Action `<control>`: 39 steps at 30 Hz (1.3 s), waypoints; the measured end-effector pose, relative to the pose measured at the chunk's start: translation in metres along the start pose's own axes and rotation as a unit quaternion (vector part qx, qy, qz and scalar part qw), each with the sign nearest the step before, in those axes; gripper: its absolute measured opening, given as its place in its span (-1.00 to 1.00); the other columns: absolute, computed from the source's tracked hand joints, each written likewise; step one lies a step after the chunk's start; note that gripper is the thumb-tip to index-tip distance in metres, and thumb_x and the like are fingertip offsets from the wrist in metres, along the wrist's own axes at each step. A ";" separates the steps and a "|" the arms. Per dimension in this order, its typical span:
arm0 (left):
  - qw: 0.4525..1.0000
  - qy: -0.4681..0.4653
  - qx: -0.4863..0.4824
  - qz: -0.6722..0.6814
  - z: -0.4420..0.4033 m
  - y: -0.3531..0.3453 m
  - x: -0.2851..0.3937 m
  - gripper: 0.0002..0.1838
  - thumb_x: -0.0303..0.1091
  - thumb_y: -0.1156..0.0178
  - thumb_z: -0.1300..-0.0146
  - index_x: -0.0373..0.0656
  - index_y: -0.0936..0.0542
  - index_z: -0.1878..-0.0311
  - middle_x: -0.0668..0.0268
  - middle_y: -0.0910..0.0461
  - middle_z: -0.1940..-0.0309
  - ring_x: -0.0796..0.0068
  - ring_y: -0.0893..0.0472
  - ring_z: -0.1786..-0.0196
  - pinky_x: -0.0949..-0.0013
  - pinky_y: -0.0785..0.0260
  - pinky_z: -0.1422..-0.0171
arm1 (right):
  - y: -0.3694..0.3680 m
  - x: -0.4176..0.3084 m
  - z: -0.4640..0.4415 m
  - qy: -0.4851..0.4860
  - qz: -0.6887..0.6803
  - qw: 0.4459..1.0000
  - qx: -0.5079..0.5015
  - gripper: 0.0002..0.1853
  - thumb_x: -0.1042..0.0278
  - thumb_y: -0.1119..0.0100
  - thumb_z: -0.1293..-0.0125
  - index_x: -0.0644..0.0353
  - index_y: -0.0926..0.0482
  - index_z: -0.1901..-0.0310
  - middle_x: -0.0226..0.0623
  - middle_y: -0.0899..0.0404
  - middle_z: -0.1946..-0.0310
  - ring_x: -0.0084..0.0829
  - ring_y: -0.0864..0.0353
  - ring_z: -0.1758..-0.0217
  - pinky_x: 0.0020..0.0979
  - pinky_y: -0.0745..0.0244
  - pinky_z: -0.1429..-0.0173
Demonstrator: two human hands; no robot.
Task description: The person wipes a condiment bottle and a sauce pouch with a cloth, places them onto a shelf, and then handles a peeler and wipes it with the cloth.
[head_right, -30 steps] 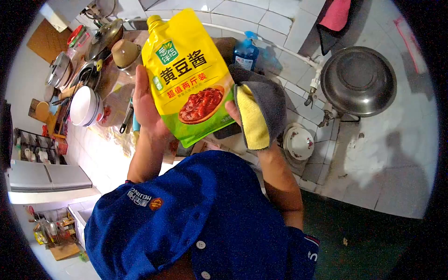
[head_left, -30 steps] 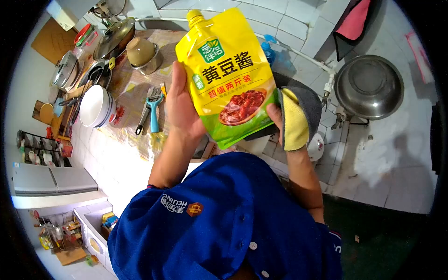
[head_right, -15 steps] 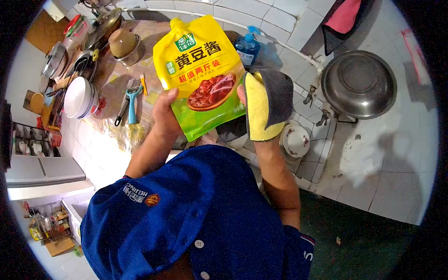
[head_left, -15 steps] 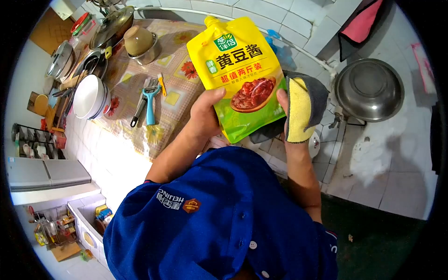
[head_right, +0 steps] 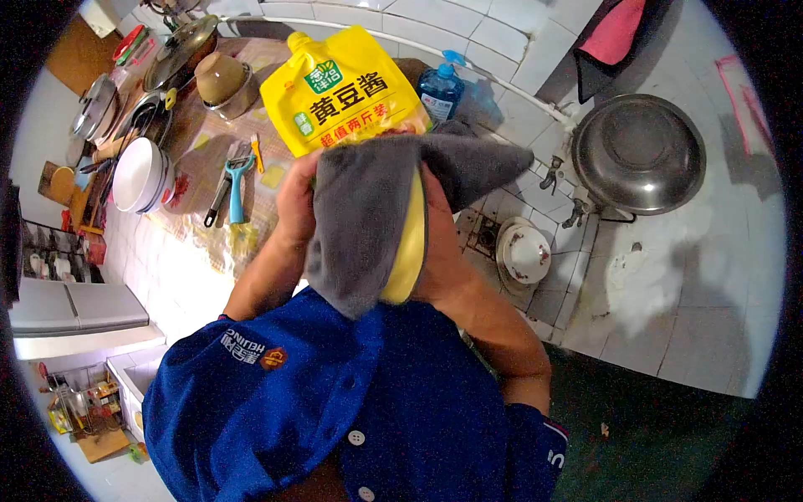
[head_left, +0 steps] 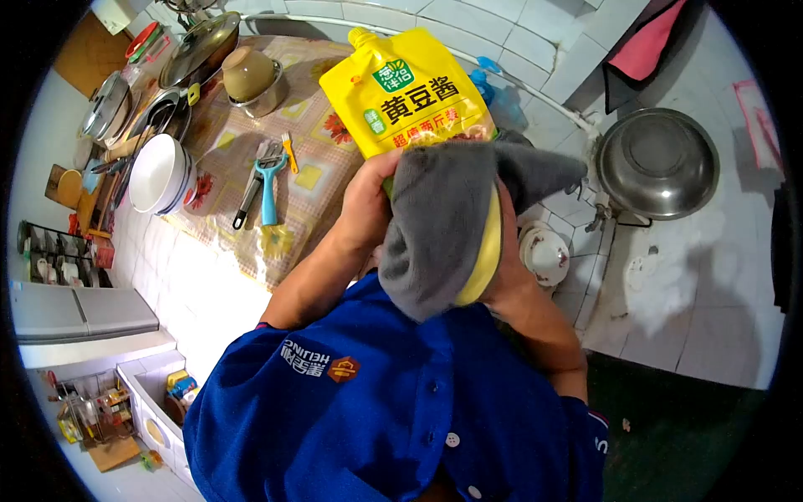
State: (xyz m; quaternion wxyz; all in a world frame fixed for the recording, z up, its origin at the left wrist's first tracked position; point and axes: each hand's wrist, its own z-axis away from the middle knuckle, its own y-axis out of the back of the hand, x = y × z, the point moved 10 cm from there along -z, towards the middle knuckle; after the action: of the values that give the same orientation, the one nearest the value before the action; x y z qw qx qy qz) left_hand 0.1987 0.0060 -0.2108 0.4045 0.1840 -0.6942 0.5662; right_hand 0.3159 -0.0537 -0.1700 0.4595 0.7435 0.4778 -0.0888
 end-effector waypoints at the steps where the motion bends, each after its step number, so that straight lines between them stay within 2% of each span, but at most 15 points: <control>1: 0.999 -0.028 -0.006 -0.045 0.002 0.002 0.003 -0.48 -0.23 -0.01 -0.25 -0.28 -0.32 -0.24 0.14 -0.47 -0.12 0.27 -0.49 -0.13 0.24 -0.26 -0.29 | -0.006 -0.030 -0.013 0.076 0.141 0.986 -0.049 -0.36 0.17 -0.12 -0.19 0.20 -0.20 -0.27 -0.10 -0.25 -0.25 -0.19 -0.19 -0.35 -0.19 -0.01 -0.43; 2: 0.998 -0.020 -0.024 0.052 0.005 -0.009 0.002 -0.50 -0.24 -0.01 -0.26 -0.27 -0.33 -0.23 0.14 -0.49 -0.10 0.28 -0.49 -0.12 0.24 -0.27 -0.28 | -0.018 -0.047 -0.018 0.150 0.278 0.944 -0.097 -0.36 0.19 -0.22 -0.07 0.13 -0.30 -0.22 -0.14 -0.33 -0.21 -0.18 -0.26 -0.31 -0.12 0.01 -0.43; 4: 0.982 -0.006 -0.086 0.170 0.006 -0.018 0.002 -0.54 -0.22 -0.01 -0.28 -0.26 -0.37 -0.19 0.14 -0.51 -0.07 0.29 -0.51 -0.10 0.24 -0.28 -0.26 | -0.002 -0.047 -0.027 0.194 0.196 0.960 -0.054 -0.37 0.16 -0.20 -0.04 0.12 -0.32 -0.19 -0.14 -0.35 -0.18 -0.16 -0.29 -0.28 -0.10 -0.02 -0.41; 6: 0.987 -0.013 -0.042 0.154 0.002 -0.011 -0.004 -0.53 -0.20 -0.01 -0.28 -0.26 -0.37 -0.18 0.15 -0.52 -0.06 0.29 -0.52 -0.09 0.24 -0.29 -0.24 | 0.010 -0.056 -0.034 0.167 0.149 0.972 -0.072 -0.38 0.16 -0.19 -0.05 0.13 -0.32 -0.18 -0.13 -0.36 -0.17 -0.15 -0.30 -0.26 -0.10 -0.02 -0.41; 9: 0.995 -0.028 0.005 0.097 -0.004 -0.001 -0.001 -0.53 -0.16 0.00 -0.29 -0.25 -0.38 -0.17 0.15 -0.52 -0.04 0.29 -0.53 -0.07 0.23 -0.32 -0.22 | 0.005 -0.050 -0.034 0.030 0.148 0.984 -0.094 -0.41 0.22 -0.20 -0.06 0.18 -0.34 -0.15 -0.13 -0.40 -0.12 -0.16 -0.32 -0.24 -0.10 -0.04 -0.40; 11: 0.986 0.068 0.026 0.150 0.002 -0.002 -0.013 -0.54 -0.18 0.04 -0.32 -0.25 -0.36 -0.20 0.15 -0.51 -0.06 0.29 -0.53 -0.07 0.23 -0.31 -0.23 | -0.004 -0.048 -0.012 0.061 0.022 0.996 -0.063 -0.43 0.24 -0.19 -0.08 0.21 -0.34 -0.15 -0.14 -0.42 -0.11 -0.16 -0.32 -0.24 -0.10 -0.04 -0.40; 14: 0.992 0.019 -0.005 0.124 0.003 -0.012 -0.001 -0.47 -0.14 0.04 -0.32 -0.28 -0.28 -0.26 0.07 -0.42 -0.17 0.20 -0.45 -0.18 0.16 -0.24 -0.31 | 0.014 -0.011 -0.010 0.005 0.004 0.999 -0.039 -0.43 0.24 -0.19 -0.08 0.21 -0.34 -0.15 -0.14 -0.42 -0.11 -0.16 -0.32 -0.24 -0.10 -0.04 -0.40; 18: 0.992 -0.017 -0.030 0.120 0.006 -0.016 0.008 -0.39 -0.08 0.03 -0.32 -0.28 -0.19 -0.31 0.00 -0.29 -0.27 0.10 -0.34 -0.28 0.05 -0.14 -0.38 | 0.087 0.050 0.006 -0.117 -0.076 0.978 0.158 -0.43 0.24 -0.19 -0.08 0.21 -0.34 -0.15 -0.14 -0.41 -0.11 -0.17 -0.32 -0.24 -0.11 -0.04 -0.40; 21: 0.988 -0.025 -0.050 0.144 0.008 -0.020 0.015 -0.39 -0.08 0.06 -0.33 -0.27 -0.16 -0.32 -0.02 -0.25 -0.29 0.05 -0.31 -0.30 0.03 -0.09 -0.41 | 0.134 0.057 0.016 -0.104 -0.075 0.951 0.282 -0.43 0.24 -0.19 -0.08 0.21 -0.34 -0.15 -0.14 -0.41 -0.11 -0.17 -0.32 -0.24 -0.11 -0.05 -0.40; 23: 0.976 -0.053 -0.110 0.179 0.008 -0.032 0.023 -0.44 -0.11 0.12 -0.37 -0.29 -0.21 -0.30 0.05 -0.32 -0.25 0.19 -0.37 -0.27 0.15 -0.18 -0.38 | 0.143 0.036 0.014 -0.063 -0.054 0.952 0.296 -0.43 0.24 -0.19 -0.09 0.21 -0.33 -0.16 -0.14 -0.41 -0.12 -0.17 -0.32 -0.24 -0.11 -0.05 -0.39; 28: 0.971 -0.043 -0.113 0.204 0.005 -0.036 0.020 -0.45 -0.09 0.10 -0.38 -0.26 -0.23 -0.29 0.08 -0.34 -0.24 0.20 -0.39 -0.25 0.18 -0.19 -0.36 | 0.079 -0.043 -0.011 0.066 0.029 0.994 0.076 -0.43 0.24 -0.19 -0.09 0.21 -0.33 -0.16 -0.14 -0.41 -0.12 -0.17 -0.32 -0.24 -0.11 -0.05 -0.39; 31: 0.914 -0.022 -0.208 0.347 0.013 -0.051 0.027 -0.47 -0.08 0.09 -0.38 -0.25 -0.26 -0.27 0.11 -0.38 -0.20 0.22 -0.42 -0.21 0.20 -0.24 -0.33 | 0.033 -0.055 -0.023 0.105 0.079 0.991 -0.032 -0.42 0.24 -0.19 -0.09 0.21 -0.33 -0.16 -0.14 -0.41 -0.12 -0.17 -0.32 -0.25 -0.11 -0.06 -0.39; 32: 0.966 -0.014 -0.099 0.238 0.011 -0.041 0.024 -0.47 -0.07 0.08 -0.38 -0.25 -0.27 -0.26 0.11 -0.40 -0.18 0.23 -0.43 -0.20 0.21 -0.25 -0.31 | 0.019 -0.057 -0.023 0.116 0.094 0.987 -0.057 -0.42 0.24 -0.19 -0.09 0.21 -0.33 -0.16 -0.14 -0.41 -0.12 -0.17 -0.32 -0.25 -0.11 -0.06 -0.39; 33: 0.992 -0.007 0.012 0.123 0.012 -0.023 0.022 -0.47 -0.06 0.08 -0.38 -0.24 -0.29 -0.25 0.12 -0.42 -0.16 0.24 -0.44 -0.18 0.21 -0.26 -0.30 | 0.006 -0.058 -0.021 0.124 0.107 0.984 -0.073 -0.42 0.24 -0.19 -0.09 0.21 -0.33 -0.16 -0.14 -0.41 -0.12 -0.17 -0.32 -0.25 -0.11 -0.06 -0.39; 39: 0.980 0.010 -0.055 0.190 0.015 -0.036 0.018 -0.43 -0.02 0.07 -0.37 -0.23 -0.27 -0.28 0.13 -0.40 -0.19 0.28 -0.43 -0.19 0.24 -0.23 -0.32 | 0.003 -0.050 -0.018 0.112 0.118 0.983 -0.086 -0.42 0.24 -0.19 -0.10 0.22 -0.33 -0.17 -0.14 -0.41 -0.12 -0.18 -0.32 -0.25 -0.12 -0.06 -0.39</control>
State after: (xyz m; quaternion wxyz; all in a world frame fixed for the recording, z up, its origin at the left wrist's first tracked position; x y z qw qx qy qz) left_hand 0.2085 -0.0149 -0.1748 0.3062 0.0203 -0.7425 0.5954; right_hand 0.2865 -0.0719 -0.1292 0.4725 0.7577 0.4406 0.0917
